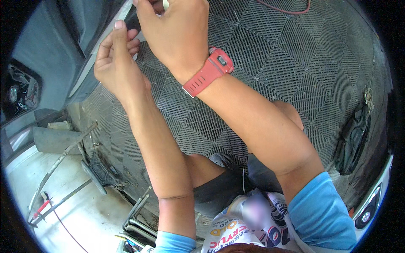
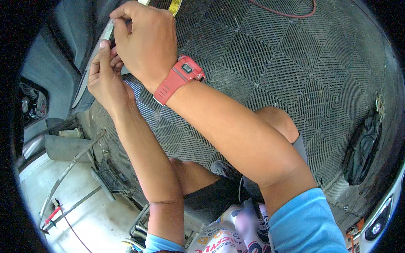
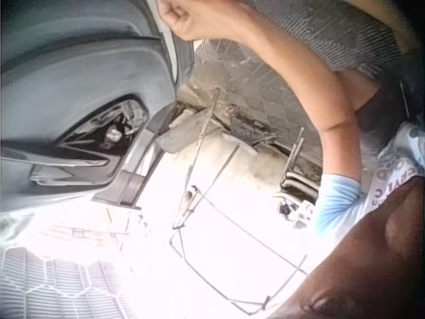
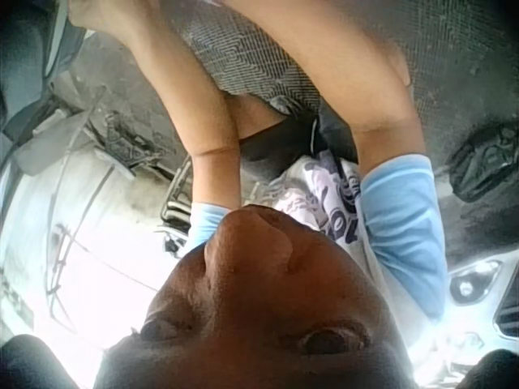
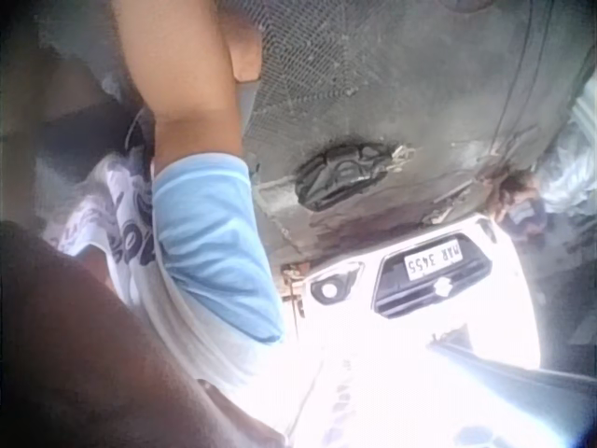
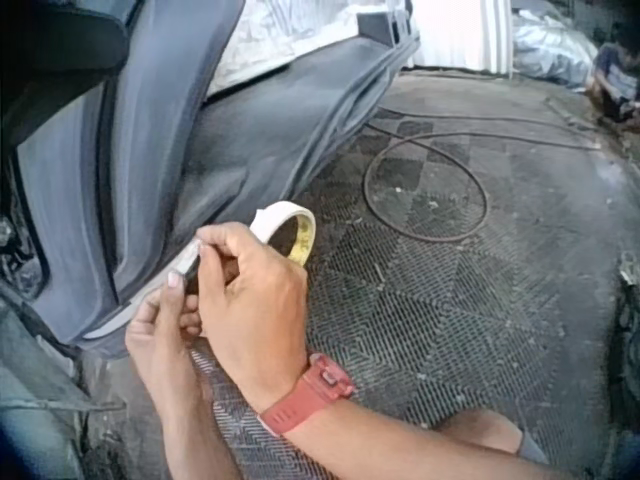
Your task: The person sits on the floor and applies masking tape to the edges of a grey car bumper. They carefully align and press the tape along the contours of the bumper to protect specific areas.
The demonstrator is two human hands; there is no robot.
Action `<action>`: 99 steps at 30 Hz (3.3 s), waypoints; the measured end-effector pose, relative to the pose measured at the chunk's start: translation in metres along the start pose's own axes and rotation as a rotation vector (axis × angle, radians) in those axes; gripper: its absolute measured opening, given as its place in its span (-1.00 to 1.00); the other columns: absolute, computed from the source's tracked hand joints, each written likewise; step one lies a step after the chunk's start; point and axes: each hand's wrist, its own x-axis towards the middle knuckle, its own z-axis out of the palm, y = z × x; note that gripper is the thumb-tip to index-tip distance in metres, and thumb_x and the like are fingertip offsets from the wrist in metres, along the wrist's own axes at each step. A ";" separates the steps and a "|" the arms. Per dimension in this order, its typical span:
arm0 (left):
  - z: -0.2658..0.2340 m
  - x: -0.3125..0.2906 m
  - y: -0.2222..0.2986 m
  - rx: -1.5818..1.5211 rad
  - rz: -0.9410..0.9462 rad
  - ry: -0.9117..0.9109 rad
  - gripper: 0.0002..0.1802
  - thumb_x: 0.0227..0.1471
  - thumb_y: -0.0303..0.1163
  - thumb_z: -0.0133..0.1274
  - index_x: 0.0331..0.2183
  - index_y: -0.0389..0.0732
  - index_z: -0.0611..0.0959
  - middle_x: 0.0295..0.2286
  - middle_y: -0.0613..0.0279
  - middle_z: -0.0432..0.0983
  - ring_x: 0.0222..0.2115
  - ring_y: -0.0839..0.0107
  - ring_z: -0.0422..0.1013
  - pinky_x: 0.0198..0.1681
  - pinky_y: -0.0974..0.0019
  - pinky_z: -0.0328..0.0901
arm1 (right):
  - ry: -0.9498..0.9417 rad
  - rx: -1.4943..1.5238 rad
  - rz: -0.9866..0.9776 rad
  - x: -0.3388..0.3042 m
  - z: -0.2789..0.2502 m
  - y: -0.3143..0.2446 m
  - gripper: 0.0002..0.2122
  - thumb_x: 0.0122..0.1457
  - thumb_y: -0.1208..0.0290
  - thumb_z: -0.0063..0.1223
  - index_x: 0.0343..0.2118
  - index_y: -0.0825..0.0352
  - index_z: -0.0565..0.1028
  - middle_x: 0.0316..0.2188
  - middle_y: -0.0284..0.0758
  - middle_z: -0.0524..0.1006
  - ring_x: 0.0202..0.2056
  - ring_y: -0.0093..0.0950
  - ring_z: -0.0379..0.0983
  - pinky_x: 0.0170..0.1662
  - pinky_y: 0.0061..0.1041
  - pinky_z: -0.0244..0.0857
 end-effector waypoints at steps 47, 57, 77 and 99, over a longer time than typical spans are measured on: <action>-0.009 -0.023 0.022 0.436 0.180 -0.241 -0.50 0.20 -0.44 0.24 0.16 -0.26 0.58 -0.47 0.25 0.67 -0.45 0.65 0.53 -0.33 0.54 0.40 | 0.061 -0.367 -0.577 0.009 0.001 0.043 -0.90 0.04 0.55 0.29 -0.36 0.33 0.62 -0.38 -0.22 0.60 -0.34 -0.19 0.53 -0.24 -0.25 0.38; -0.008 -0.023 0.022 0.416 0.175 -0.244 -0.52 0.23 -0.47 0.19 0.17 -0.27 0.57 -0.46 0.23 0.66 -0.44 0.65 0.53 -0.33 0.54 0.42 | 0.072 -0.351 -0.552 0.005 0.005 0.039 -0.90 0.03 0.55 0.30 -0.36 0.32 0.66 -0.38 -0.24 0.58 -0.34 -0.19 0.50 -0.22 -0.26 0.37; -0.008 -0.026 0.018 0.378 0.177 -0.254 -0.47 0.24 -0.59 0.08 0.24 -0.27 0.49 -0.46 0.33 0.63 -0.43 0.68 0.50 -0.32 0.55 0.38 | 0.014 0.087 0.217 -0.030 0.016 0.009 -0.77 0.06 0.57 0.21 -0.18 0.45 0.62 -0.57 -0.36 0.53 -0.59 -0.62 0.42 -0.48 -0.57 0.33; -0.017 -0.027 0.021 0.421 0.127 -0.296 -0.40 0.20 -0.65 0.08 0.27 -0.27 0.45 -0.42 0.34 0.62 -0.39 0.71 0.46 -0.25 0.58 0.34 | 0.149 0.111 0.152 -0.029 0.024 0.024 -0.81 0.11 0.40 0.27 -0.38 0.47 0.68 -0.62 -0.25 0.59 -0.64 -0.51 0.43 -0.51 -0.47 0.29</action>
